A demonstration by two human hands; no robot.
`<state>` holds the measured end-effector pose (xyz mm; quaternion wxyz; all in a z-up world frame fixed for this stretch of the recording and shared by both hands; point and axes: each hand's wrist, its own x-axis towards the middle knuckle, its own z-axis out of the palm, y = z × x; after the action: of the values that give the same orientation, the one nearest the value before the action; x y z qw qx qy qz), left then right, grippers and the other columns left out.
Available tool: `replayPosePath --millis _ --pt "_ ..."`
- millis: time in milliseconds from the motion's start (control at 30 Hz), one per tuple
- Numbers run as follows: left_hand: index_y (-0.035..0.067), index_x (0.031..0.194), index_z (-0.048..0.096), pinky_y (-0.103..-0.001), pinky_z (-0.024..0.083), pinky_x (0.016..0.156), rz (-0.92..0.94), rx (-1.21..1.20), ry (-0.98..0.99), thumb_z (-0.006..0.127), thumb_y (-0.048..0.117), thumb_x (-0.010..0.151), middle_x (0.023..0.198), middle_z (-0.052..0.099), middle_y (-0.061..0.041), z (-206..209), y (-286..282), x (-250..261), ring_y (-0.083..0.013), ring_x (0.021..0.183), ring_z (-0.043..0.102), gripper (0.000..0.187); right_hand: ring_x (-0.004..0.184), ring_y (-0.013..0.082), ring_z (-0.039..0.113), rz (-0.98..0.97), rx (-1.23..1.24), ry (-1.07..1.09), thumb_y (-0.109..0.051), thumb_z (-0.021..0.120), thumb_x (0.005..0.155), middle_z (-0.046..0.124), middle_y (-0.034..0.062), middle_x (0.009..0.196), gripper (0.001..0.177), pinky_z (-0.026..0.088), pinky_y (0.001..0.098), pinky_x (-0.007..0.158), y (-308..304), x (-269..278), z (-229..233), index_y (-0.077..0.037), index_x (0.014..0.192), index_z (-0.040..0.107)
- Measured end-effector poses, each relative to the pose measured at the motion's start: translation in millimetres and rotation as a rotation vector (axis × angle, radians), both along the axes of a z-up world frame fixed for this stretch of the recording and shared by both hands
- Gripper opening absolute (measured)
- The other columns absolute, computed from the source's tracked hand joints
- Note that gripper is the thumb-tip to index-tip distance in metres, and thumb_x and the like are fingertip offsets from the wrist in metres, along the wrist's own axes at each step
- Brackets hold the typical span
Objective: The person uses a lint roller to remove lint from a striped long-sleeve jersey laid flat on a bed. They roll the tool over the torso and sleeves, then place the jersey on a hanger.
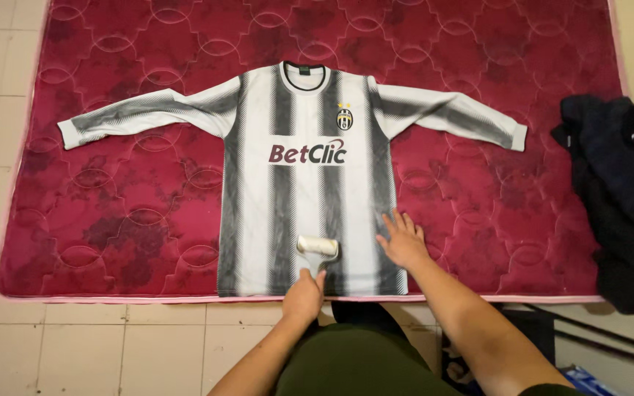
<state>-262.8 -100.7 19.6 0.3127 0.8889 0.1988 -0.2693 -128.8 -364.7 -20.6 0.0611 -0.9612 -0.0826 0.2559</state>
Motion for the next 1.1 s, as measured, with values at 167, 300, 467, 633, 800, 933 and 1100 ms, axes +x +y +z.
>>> replayPosePath --millis 167,300,467,633,800,933,1100 --pt "0.001 0.111 0.049 -0.060 0.053 0.080 0.046 0.023 0.070 0.042 0.051 0.103 0.091 0.071 -0.030 8 -10 2 -0.0497 0.089 0.069 0.052 0.152 0.0389 0.018 0.077 -0.001 -0.070 -0.044 0.058 0.095 0.018 0.0159 0.167 0.076 0.021 0.0579 0.118 12 -8 9 -0.012 0.157 0.029" --pt "0.000 0.110 0.050 -0.060 0.053 0.079 0.109 0.060 -0.057 0.042 0.050 0.105 0.090 0.071 -0.032 4 -11 24 -0.0505 0.088 0.069 0.052 0.157 0.0292 0.033 0.494 0.207 -0.152 -0.032 0.054 0.103 0.038 0.0072 0.162 0.055 0.025 0.0490 0.132 27 -19 15 -0.016 0.154 0.041" --pt "-0.001 0.116 0.051 -0.060 0.051 0.085 0.177 0.049 0.015 0.041 0.052 0.103 0.097 0.070 -0.032 -2 -3 59 -0.0506 0.095 0.068 0.055 0.153 0.0357 0.023 0.439 0.218 -0.072 -0.037 0.054 0.100 0.029 0.0131 0.163 0.062 0.018 0.0521 0.124 56 -4 23 -0.016 0.156 0.036" --pt "-0.001 0.118 0.051 -0.059 0.051 0.090 0.091 0.056 0.078 0.038 0.054 0.104 0.103 0.071 -0.032 -1 10 78 -0.0500 0.101 0.067 0.058 0.154 0.0352 0.013 0.417 0.097 0.000 -0.041 0.053 0.099 0.017 0.0122 0.168 0.068 0.012 0.0561 0.122 61 0 24 -0.016 0.158 0.029" --pt "-0.001 0.121 0.052 -0.058 0.051 0.092 0.101 0.032 0.040 0.039 0.054 0.104 0.108 0.070 -0.032 -11 16 112 -0.0500 0.104 0.067 0.059 0.154 0.0369 0.010 0.401 0.090 -0.085 -0.026 0.060 0.093 0.013 0.0152 0.169 0.076 0.011 0.0553 0.122 75 -10 29 -0.013 0.160 0.026" --pt "-0.004 0.124 0.052 -0.057 0.051 0.094 0.102 0.003 -0.005 0.040 0.053 0.105 0.112 0.069 -0.033 -21 20 153 -0.0494 0.109 0.066 0.061 0.157 0.0331 0.007 0.441 0.113 0.011 -0.019 0.063 0.090 0.012 0.0105 0.170 0.078 0.010 0.0547 0.125 93 -15 34 -0.019 0.160 0.029" --pt "-0.003 0.126 0.053 -0.055 0.048 0.100 0.115 -0.032 0.001 0.040 0.053 0.104 0.122 0.067 -0.031 -26 23 202 -0.0467 0.117 0.063 0.062 0.156 0.0319 0.009 0.331 0.124 0.108 -0.020 0.066 0.089 0.014 0.0094 0.169 0.074 0.010 0.0552 0.124 107 -18 40 -0.019 0.156 0.034"
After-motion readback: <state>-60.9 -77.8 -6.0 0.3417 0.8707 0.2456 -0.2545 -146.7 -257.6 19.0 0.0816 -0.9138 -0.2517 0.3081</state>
